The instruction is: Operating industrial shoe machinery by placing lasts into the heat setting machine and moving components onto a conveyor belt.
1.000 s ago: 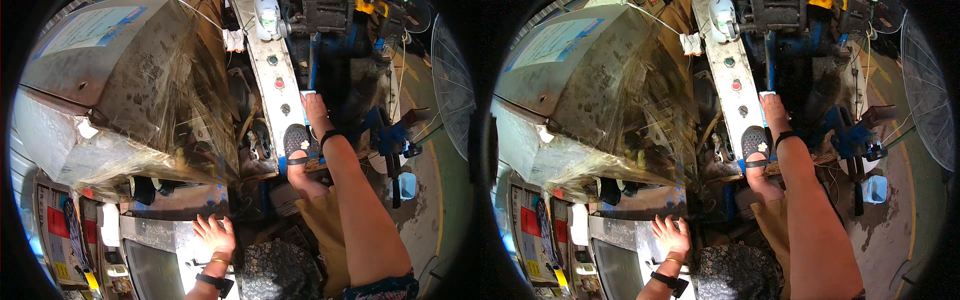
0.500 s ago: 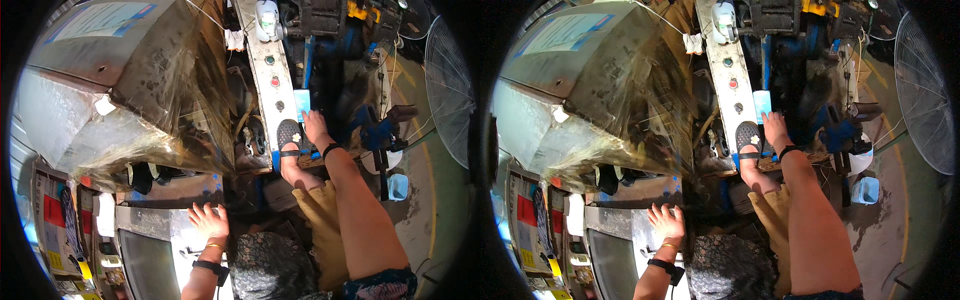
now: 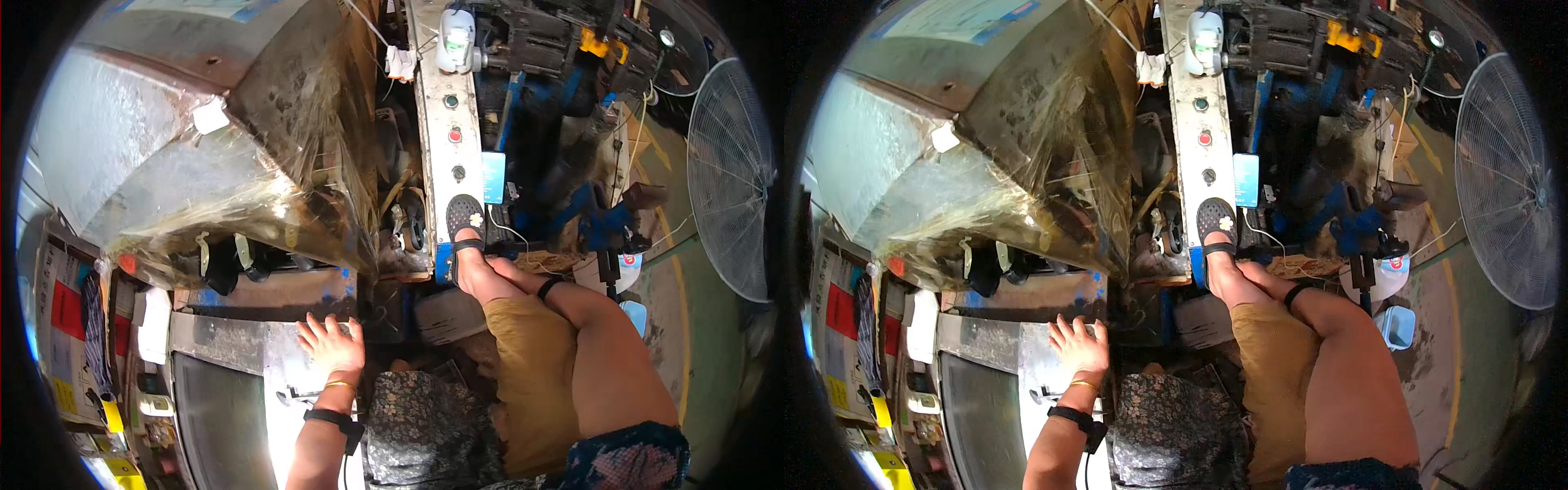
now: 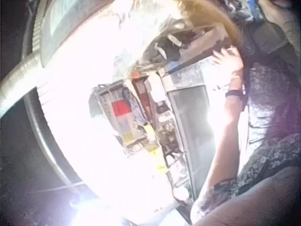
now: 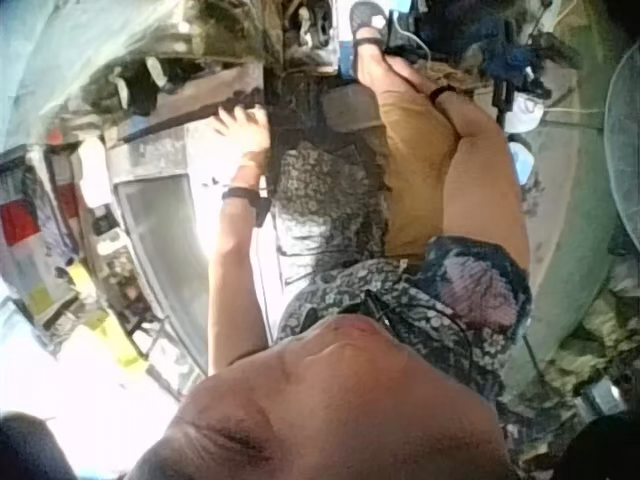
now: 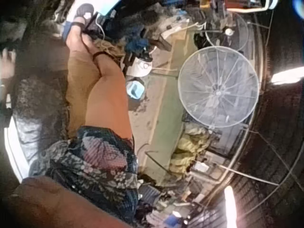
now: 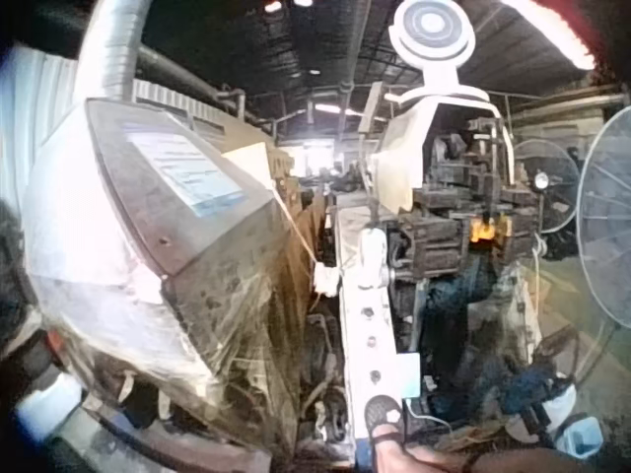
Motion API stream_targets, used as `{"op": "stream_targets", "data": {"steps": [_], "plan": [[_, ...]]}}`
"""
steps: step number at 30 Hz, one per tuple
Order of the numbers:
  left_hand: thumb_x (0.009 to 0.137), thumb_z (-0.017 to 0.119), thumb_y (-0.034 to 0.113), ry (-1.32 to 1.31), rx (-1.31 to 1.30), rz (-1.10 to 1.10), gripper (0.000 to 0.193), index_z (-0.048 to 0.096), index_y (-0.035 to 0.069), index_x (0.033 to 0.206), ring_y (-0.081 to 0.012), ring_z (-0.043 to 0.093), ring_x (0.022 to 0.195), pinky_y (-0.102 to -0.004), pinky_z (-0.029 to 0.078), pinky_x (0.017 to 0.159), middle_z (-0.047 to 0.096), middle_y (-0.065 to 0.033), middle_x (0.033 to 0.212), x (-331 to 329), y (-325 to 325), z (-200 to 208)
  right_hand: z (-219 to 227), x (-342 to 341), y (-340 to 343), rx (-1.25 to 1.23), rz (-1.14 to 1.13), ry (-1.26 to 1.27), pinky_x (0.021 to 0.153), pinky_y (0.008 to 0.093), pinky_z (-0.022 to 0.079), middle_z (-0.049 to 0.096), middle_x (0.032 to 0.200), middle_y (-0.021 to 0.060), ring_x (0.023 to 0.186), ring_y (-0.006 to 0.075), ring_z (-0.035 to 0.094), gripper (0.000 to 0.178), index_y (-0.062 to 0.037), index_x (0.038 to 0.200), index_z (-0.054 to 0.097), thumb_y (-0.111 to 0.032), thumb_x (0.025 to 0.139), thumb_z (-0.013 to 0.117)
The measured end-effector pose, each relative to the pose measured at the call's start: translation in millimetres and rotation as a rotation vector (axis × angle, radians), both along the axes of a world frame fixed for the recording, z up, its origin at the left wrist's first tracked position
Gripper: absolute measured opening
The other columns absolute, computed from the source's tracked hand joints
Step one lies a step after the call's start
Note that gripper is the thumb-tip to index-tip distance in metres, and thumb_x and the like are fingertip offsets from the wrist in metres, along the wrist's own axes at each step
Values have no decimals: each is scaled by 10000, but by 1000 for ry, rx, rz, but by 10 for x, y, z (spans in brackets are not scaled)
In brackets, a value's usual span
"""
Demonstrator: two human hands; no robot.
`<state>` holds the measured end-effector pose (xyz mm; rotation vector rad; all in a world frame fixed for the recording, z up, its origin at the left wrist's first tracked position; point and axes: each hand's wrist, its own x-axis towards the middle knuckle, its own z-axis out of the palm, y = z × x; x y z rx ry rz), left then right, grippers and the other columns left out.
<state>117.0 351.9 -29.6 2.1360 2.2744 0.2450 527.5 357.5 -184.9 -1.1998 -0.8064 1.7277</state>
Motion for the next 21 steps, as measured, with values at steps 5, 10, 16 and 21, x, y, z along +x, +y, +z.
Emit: {"op": "stream_targets", "data": {"steps": [5,10,16,21], "plan": [[873,501,448,71,52,-7,479,601,96,1182,-439,244,1385,-557,177,1129,381,-233,1443,20,2,20,48,30,20,-33,-108,-683,852,296,438,660,922,22,939,147,577,283,-66,874,714,-292,957,564],[875,498,452,70,41,-2,479,605,100,1182,-441,252,1379,-560,180,1124,384,-231,1441,-121,4,-23,21,-60,-91,81,-90,58,844,318,468,657,1094,59,965,150,580,299,-5,1108,642,-238,1002,488],[889,492,450,105,40,-19,471,603,99,1183,-441,244,1380,-566,189,1117,385,-228,1438,-35,49,-27,66,-267,-500,128,-263,-636,881,346,480,681,1108,113,1008,198,628,341,-49,1201,620,-265,962,508],[893,473,481,89,-9,8,513,590,93,1210,-456,214,1390,-572,167,1128,368,-238,1446,-81,10,-60,142,-403,-659,88,-436,-932,818,387,511,689,1012,189,969,360,656,378,-86,1222,609,-214,867,582]]}}
